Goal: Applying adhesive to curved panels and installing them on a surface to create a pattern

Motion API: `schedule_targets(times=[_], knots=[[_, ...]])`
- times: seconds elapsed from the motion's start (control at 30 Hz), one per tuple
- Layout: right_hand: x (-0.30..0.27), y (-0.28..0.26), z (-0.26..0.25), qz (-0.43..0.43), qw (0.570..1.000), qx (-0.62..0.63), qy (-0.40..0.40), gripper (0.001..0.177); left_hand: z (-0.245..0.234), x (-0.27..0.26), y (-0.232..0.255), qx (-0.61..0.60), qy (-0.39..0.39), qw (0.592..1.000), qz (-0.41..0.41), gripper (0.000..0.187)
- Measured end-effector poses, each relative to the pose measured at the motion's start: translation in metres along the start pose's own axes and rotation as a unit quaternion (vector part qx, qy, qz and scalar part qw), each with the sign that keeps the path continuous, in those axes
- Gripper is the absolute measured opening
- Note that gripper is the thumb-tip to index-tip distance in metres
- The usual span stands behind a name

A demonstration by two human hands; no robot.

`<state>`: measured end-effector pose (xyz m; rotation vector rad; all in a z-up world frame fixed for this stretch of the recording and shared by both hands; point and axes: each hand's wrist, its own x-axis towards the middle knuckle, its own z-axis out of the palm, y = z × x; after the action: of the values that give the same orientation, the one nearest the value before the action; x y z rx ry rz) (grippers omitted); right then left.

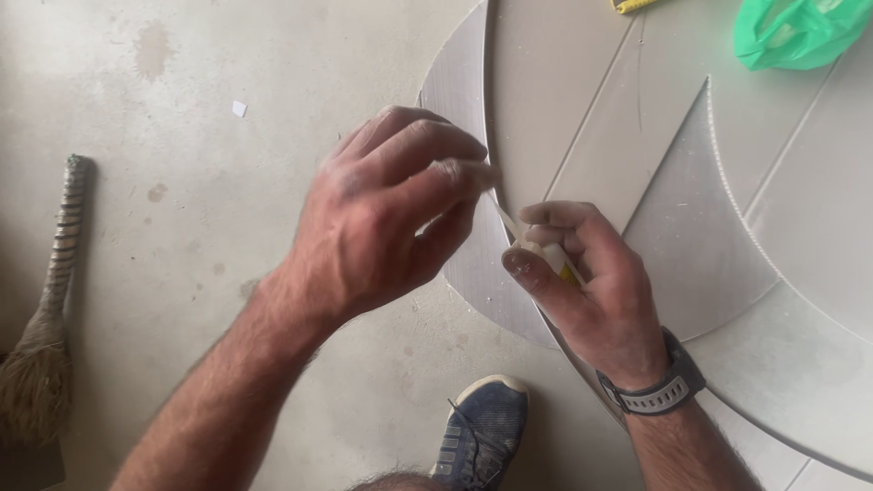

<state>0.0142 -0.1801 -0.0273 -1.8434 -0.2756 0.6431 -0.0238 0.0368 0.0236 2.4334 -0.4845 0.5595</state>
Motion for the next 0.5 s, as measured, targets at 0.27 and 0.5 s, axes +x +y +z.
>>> schedule_targets(times=[0.27, 0.5], knots=[[-0.001, 0.003, 0.004, -0.051, 0.998, -0.010, -0.025, 0.045, -0.015, -0.004, 0.001, 0.097, -0.053, 0.993, 0.048, 0.007], [-0.003, 0.006, 0.004, -0.092, 0.995, -0.031, -0.035, 0.040, -0.015, -0.008, -0.006, 0.172, -0.066, 0.977, 0.105, 0.008]])
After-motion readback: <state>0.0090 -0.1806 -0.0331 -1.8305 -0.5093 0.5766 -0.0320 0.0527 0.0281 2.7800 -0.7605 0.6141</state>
